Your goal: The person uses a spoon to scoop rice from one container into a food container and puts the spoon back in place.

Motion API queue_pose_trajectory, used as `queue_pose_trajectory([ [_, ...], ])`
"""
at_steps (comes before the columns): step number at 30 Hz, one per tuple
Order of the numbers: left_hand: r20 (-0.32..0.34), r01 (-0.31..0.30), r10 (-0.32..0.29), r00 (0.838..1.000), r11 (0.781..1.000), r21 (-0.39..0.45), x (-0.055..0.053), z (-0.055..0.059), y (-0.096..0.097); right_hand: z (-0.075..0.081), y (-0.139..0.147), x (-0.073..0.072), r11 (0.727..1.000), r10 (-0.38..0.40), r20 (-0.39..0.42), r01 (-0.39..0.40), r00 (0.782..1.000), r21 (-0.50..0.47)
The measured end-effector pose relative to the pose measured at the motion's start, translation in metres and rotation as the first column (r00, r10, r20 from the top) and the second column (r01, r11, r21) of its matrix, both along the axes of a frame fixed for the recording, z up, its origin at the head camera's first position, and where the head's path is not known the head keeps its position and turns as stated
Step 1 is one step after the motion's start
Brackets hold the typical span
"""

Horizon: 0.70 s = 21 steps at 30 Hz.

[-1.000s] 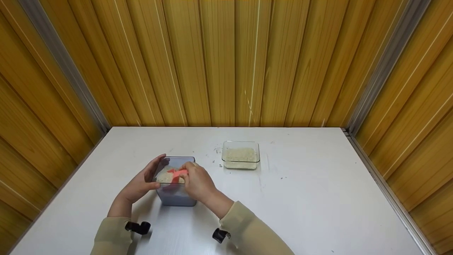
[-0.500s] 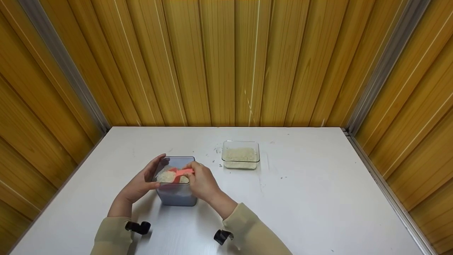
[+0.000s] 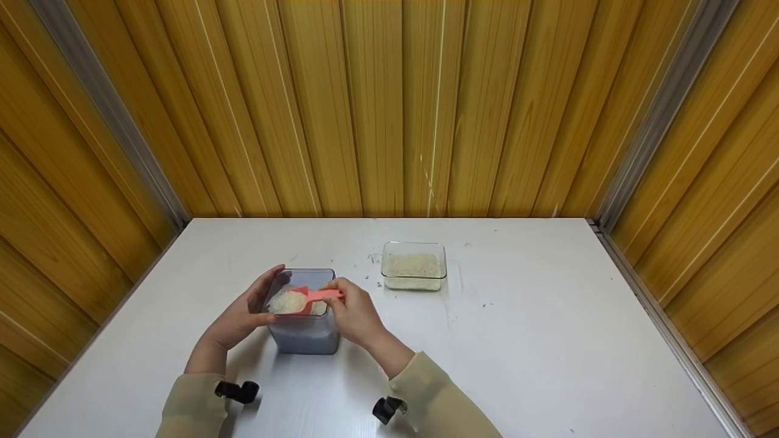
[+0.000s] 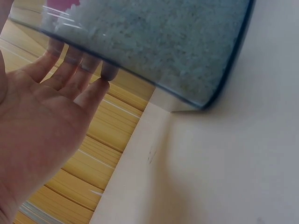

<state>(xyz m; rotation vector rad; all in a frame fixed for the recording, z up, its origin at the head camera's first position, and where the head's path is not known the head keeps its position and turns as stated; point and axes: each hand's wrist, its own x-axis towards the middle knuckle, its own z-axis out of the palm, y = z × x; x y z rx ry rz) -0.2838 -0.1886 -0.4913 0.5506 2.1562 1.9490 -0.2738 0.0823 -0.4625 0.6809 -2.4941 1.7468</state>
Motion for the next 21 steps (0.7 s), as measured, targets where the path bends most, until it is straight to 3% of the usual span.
queue_pose_trajectory([
  [21,0.011,0.019,-0.019,1.0,1.0,0.017,-0.0005,0.0001,-0.001,-0.0095,0.01,-0.004,0.985,-0.008,0.076,0.021,0.997,-0.17],
])
